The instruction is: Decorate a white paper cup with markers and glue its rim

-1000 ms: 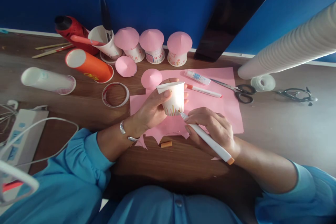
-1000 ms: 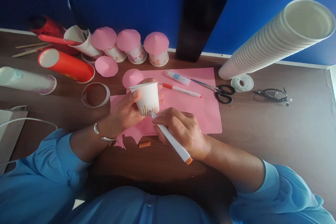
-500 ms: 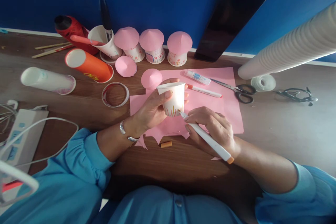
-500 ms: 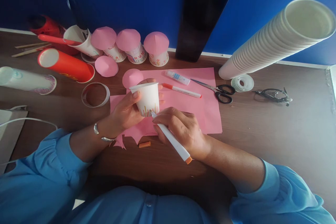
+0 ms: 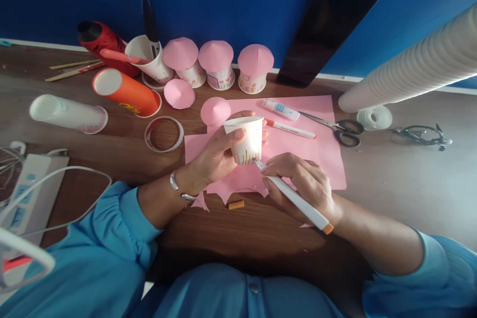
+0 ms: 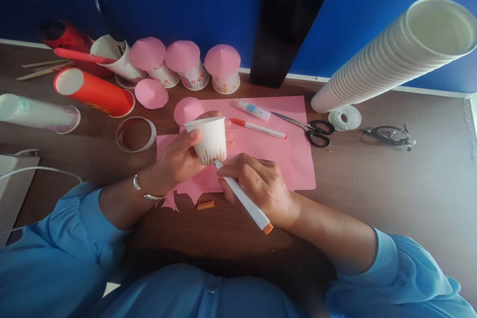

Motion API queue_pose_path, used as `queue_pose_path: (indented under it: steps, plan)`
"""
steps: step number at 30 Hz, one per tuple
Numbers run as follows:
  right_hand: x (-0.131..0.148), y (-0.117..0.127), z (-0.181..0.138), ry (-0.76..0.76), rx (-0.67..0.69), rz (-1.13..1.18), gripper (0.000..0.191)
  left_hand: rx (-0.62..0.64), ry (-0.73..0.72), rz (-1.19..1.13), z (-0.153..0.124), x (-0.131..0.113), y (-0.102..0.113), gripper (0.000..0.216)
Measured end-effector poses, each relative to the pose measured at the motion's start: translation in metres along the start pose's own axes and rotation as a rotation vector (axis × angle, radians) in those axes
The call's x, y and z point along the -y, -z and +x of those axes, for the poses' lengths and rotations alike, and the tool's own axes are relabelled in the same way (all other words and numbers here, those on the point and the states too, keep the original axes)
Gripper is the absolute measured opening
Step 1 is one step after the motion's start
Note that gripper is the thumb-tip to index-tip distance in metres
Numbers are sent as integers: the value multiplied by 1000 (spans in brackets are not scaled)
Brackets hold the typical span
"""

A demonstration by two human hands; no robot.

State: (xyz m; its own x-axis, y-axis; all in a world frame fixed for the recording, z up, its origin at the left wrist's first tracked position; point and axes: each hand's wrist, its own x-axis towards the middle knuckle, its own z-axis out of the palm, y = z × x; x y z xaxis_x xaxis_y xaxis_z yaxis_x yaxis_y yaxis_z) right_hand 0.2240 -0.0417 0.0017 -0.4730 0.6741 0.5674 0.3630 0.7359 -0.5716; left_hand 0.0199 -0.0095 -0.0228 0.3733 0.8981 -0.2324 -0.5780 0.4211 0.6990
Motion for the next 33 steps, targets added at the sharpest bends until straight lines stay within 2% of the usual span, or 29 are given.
queue_pose_path:
  steps: [9,18,27,33]
  plan:
    - [1,1,1,29,6,4,22,1,-8,-3,0,0,1,75]
    - [1,2,0,42,23,38,23,20,-28,-17,0,0,1,52]
    - [2,5,1,83,-9,94,25,-63,-36,-53,1,-3,0,80]
    - [1,6,0,89,-38,95,25,-79,10,-104,2,-5,-1,65]
